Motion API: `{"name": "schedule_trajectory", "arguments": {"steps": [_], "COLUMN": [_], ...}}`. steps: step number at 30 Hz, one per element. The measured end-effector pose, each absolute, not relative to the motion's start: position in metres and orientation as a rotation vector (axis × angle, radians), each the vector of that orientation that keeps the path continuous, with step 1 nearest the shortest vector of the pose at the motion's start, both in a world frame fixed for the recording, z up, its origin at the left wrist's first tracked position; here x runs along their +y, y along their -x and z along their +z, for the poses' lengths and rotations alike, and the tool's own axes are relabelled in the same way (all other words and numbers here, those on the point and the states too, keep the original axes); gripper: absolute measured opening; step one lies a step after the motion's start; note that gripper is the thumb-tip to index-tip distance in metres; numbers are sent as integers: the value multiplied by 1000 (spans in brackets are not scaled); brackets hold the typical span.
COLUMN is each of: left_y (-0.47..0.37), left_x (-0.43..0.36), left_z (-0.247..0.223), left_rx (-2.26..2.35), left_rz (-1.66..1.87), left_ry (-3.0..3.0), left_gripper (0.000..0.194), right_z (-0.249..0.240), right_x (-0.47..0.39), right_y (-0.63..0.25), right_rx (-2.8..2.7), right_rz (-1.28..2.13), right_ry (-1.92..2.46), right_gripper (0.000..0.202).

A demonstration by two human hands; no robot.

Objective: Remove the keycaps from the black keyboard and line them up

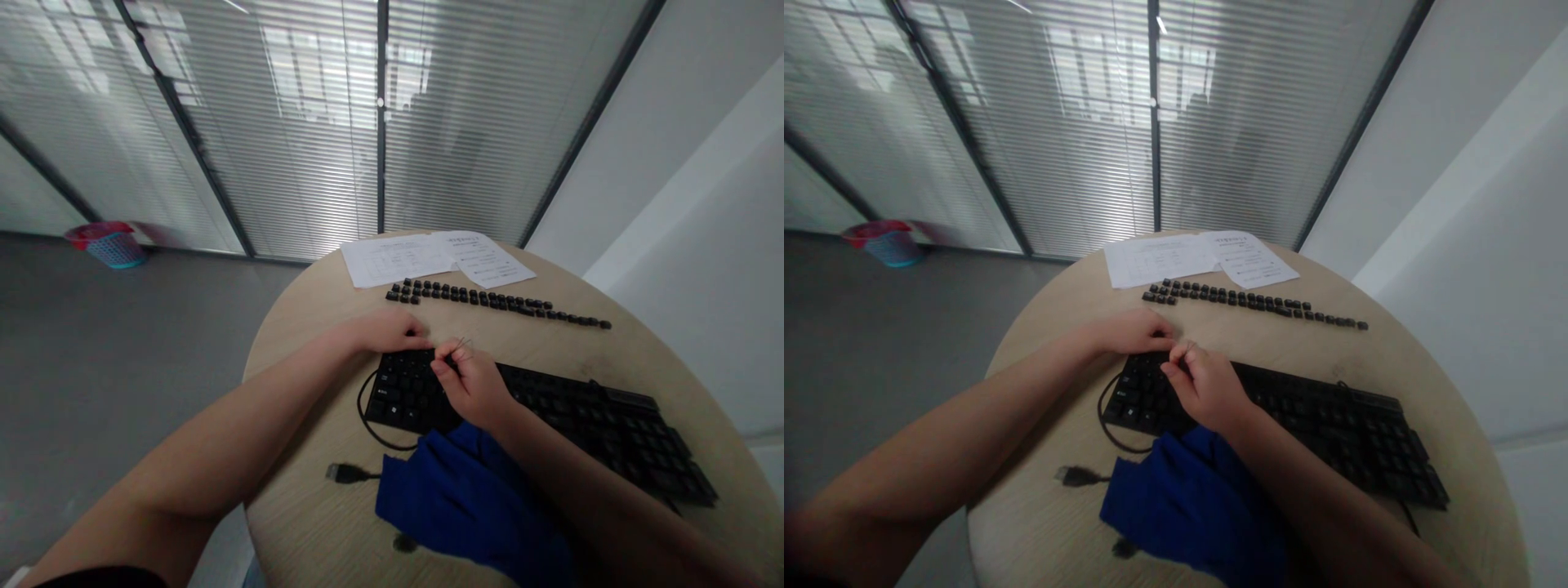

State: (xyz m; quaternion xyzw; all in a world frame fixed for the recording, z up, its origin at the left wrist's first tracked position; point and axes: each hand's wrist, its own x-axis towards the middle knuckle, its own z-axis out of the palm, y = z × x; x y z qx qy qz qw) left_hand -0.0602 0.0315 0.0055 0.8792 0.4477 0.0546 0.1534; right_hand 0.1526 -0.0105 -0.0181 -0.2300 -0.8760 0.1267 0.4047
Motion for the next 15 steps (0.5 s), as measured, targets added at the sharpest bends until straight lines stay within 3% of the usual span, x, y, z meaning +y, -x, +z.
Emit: {"name": "schedule_trajectory", "arguments": {"steps": [15], "left_y": [61], "left_x": [32], "left_z": [3], "left_rx": [1307], "left_rz": [193], "left_ry": [-2498], "left_gripper": [42], "right_z": [-20], "right_x": [-12], "right_y": [-154], "right_rx": [-2227], "right_rz": [371], "right_ry": [729], "right_gripper": [28]}}
